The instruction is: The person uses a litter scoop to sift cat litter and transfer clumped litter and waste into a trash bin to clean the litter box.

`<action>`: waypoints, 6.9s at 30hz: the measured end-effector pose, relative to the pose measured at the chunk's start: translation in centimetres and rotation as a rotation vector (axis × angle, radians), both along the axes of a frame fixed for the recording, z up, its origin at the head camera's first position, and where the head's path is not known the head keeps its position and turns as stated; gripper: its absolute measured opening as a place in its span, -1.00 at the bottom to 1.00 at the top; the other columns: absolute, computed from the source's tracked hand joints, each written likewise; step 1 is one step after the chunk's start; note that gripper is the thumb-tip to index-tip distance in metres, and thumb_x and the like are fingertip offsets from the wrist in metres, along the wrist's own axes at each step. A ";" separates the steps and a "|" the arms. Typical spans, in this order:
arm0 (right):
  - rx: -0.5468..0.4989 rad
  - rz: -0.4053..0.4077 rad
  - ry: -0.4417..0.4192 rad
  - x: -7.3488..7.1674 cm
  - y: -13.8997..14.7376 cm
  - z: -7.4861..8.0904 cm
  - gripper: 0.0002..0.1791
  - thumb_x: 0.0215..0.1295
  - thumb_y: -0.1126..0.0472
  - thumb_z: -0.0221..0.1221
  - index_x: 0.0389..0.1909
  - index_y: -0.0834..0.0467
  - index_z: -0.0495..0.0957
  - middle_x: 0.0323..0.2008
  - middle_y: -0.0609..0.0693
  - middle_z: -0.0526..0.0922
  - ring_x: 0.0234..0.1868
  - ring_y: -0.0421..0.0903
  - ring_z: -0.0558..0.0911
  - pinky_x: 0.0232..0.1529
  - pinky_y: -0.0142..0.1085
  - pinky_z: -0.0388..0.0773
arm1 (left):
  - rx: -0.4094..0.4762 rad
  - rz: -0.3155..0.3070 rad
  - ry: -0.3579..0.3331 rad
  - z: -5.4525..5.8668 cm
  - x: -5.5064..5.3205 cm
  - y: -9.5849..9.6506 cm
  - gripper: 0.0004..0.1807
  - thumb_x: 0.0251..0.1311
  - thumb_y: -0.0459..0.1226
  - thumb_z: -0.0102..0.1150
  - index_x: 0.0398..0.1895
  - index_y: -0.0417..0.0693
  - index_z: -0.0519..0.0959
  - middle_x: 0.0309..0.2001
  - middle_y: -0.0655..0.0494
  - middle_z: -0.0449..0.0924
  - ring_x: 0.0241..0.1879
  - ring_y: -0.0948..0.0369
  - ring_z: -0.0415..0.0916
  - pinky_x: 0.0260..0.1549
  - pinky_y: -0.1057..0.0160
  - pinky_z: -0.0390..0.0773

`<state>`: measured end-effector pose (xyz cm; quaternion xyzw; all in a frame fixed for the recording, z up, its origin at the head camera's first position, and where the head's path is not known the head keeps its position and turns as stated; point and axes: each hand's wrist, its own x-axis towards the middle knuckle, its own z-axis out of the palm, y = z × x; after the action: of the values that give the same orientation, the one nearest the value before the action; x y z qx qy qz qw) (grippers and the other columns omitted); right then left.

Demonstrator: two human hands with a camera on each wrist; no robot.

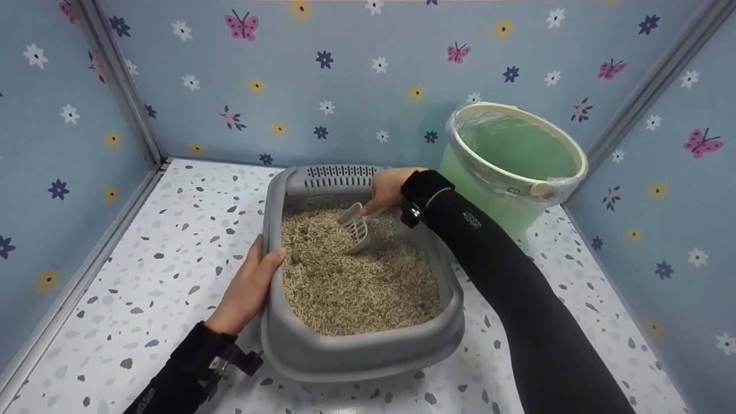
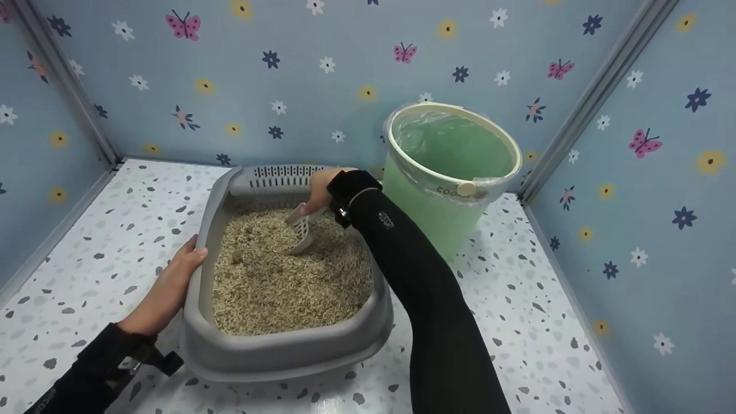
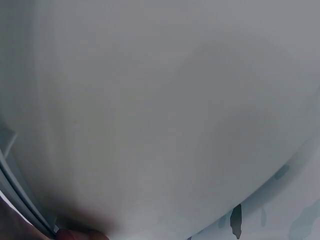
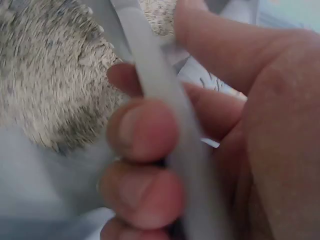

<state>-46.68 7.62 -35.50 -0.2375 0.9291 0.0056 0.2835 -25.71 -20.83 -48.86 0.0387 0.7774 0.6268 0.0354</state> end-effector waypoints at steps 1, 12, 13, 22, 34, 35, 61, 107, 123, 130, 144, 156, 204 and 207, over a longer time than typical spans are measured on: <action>0.021 0.014 0.035 0.3 -0.4 0.3 -0.35 0.57 -0.29 0.33 -0.62 -0.02 0.36 -0.67 -0.19 0.28 -0.66 -0.20 0.27 -0.51 -0.28 0.30 | 0.000 -0.003 -0.004 0.0 0.0 0.0 0.05 0.70 0.24 -0.13 0.85 -0.04 -0.41 0.83 -0.17 -0.41 0.80 -0.06 -0.35 0.74 -0.14 -0.26; 0.171 0.294 0.442 5.1 -4.4 3.9 -0.33 0.46 -0.39 0.38 -0.58 -0.04 0.33 -0.58 -0.14 0.29 -0.49 -0.09 0.37 -0.36 -0.16 0.34 | 0.004 0.001 -0.007 0.0 -0.2 -0.1 0.08 0.69 0.25 -0.12 0.85 -0.09 -0.42 0.82 -0.21 -0.42 0.79 -0.08 -0.35 0.74 -0.14 -0.28; 0.171 0.304 0.455 5.5 -4.7 4.0 -0.35 0.47 -0.38 0.38 -0.56 -0.04 0.35 -0.56 -0.13 0.32 -0.48 -0.08 0.38 -0.35 -0.16 0.35 | 0.001 0.003 -0.009 0.0 -0.2 -0.1 0.08 0.69 0.25 -0.12 0.85 -0.09 -0.42 0.82 -0.22 -0.42 0.79 -0.09 -0.35 0.74 -0.14 -0.28; 0.152 0.449 0.643 7.9 -6.9 4.0 -0.43 0.48 -0.32 0.39 -0.53 -0.02 0.47 -0.45 -0.08 0.64 -0.43 -0.06 0.58 -0.22 -0.01 0.74 | 0.003 0.001 0.017 -0.1 -0.3 0.1 0.04 0.71 0.22 -0.12 0.85 -0.12 -0.38 0.82 -0.26 -0.35 0.79 -0.14 -0.29 0.74 -0.16 -0.23; 0.416 0.432 0.779 6.7 -3.9 3.4 -0.45 0.63 0.35 0.05 -0.52 -0.03 -0.02 -0.55 -0.11 -0.04 -0.52 -0.16 -0.03 -0.46 -0.22 -0.03 | 0.022 -0.011 0.024 0.1 -0.3 0.1 0.04 0.71 0.22 -0.13 0.85 -0.06 -0.41 0.83 -0.17 -0.41 0.80 -0.04 -0.35 0.74 -0.12 -0.28; 0.430 0.422 0.758 6.3 -3.9 3.0 -0.45 0.67 0.33 0.07 -0.50 -0.03 -0.01 -0.54 -0.11 -0.04 -0.50 -0.15 -0.03 -0.44 -0.20 -0.02 | 0.022 -0.009 0.026 0.1 -0.3 0.1 0.04 0.71 0.22 -0.13 0.85 -0.06 -0.41 0.83 -0.17 -0.40 0.80 -0.04 -0.35 0.74 -0.12 -0.28; 0.261 0.512 0.748 10.5 -12.2 5.2 -0.59 0.44 0.13 0.28 -0.51 -0.07 0.24 -0.54 -0.15 0.31 -0.48 -0.15 0.31 -0.47 -0.23 0.43 | -0.003 -0.019 0.011 0.0 0.0 -0.1 0.03 0.74 0.23 -0.17 0.85 -0.09 -0.42 0.82 -0.26 -0.38 0.79 -0.15 -0.28 0.74 -0.20 -0.19; 0.109 0.058 0.385 8.6 -10.1 7.8 -0.55 0.32 -0.30 0.53 -0.37 -0.05 0.63 -0.24 -0.12 0.67 -0.28 -0.12 0.56 -0.20 -0.13 0.68 | -0.049 0.014 0.002 -0.3 0.0 -0.2 0.07 0.72 0.26 -0.17 0.83 -0.17 -0.41 0.82 -0.26 -0.40 0.79 -0.12 -0.37 0.74 -0.14 -0.27; 0.031 -0.010 0.037 12.2 -1.8 5.0 -0.41 0.73 -0.18 0.17 -0.59 -0.01 0.48 -0.59 -0.17 0.50 -0.58 -0.19 0.41 -0.42 -0.30 0.38 | -0.012 0.013 0.000 0.2 -0.2 0.0 0.09 0.68 0.28 -0.12 0.85 -0.08 -0.42 0.83 -0.21 -0.40 0.79 -0.09 -0.33 0.74 -0.14 -0.26; -0.020 -0.031 0.046 12.3 -3.1 2.1 -0.35 0.77 -0.11 0.13 -0.66 -0.04 0.29 -0.66 -0.16 0.14 -0.63 -0.18 0.21 -0.43 -0.27 0.19 | -0.004 0.019 0.003 0.0 -0.1 -0.2 0.08 0.69 0.27 -0.11 0.85 -0.08 -0.40 0.82 -0.23 -0.36 0.79 -0.13 -0.26 0.74 -0.15 -0.22; -0.236 -0.144 0.021 8.3 -4.1 -3.7 -0.31 0.80 -0.14 0.07 -0.70 -0.04 0.32 -0.70 -0.13 0.14 -0.65 -0.15 0.07 -0.42 -0.25 0.08 | -0.037 0.029 -0.013 0.0 -0.1 -0.2 0.10 0.66 0.30 -0.13 0.85 -0.10 -0.39 0.82 -0.21 -0.38 0.79 -0.12 -0.32 0.74 -0.15 -0.25; -0.035 0.096 0.292 4.3 -3.7 -7.8 -0.29 0.86 -0.26 -0.30 -0.56 -0.04 0.40 -0.55 0.00 0.43 -0.24 0.15 0.75 0.01 0.07 0.69 | -0.021 0.014 -0.007 0.0 -0.2 0.3 0.09 0.68 0.27 -0.12 0.84 -0.13 -0.41 0.82 -0.21 -0.37 0.79 -0.06 -0.32 0.74 -0.10 -0.26; -0.326 -0.075 -0.200 3.2 2.3 -2.2 -0.51 0.72 -0.13 -0.27 -0.46 -0.04 0.31 -0.48 -0.09 0.34 -0.50 -0.13 0.32 -0.30 -0.20 0.34 | -0.016 0.017 -0.021 -0.1 0.0 0.1 0.09 0.67 0.30 -0.12 0.85 -0.04 -0.40 0.83 -0.12 -0.40 0.80 -0.05 -0.33 0.74 -0.12 -0.27; -0.410 -0.123 -0.252 3.6 2.6 -1.6 -0.49 0.70 -0.11 -0.22 -0.52 -0.04 0.34 -0.52 -0.11 0.33 -0.51 -0.14 0.31 -0.32 -0.19 0.35 | -0.016 0.018 -0.024 -0.1 0.0 0.0 0.10 0.67 0.30 -0.12 0.85 -0.05 -0.41 0.83 -0.13 -0.41 0.80 -0.06 -0.33 0.74 -0.12 -0.27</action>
<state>-43.13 10.19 -37.07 -0.2319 0.8808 -0.2300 0.3429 -25.74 -20.80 -48.93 0.0238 0.7823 0.6212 0.0394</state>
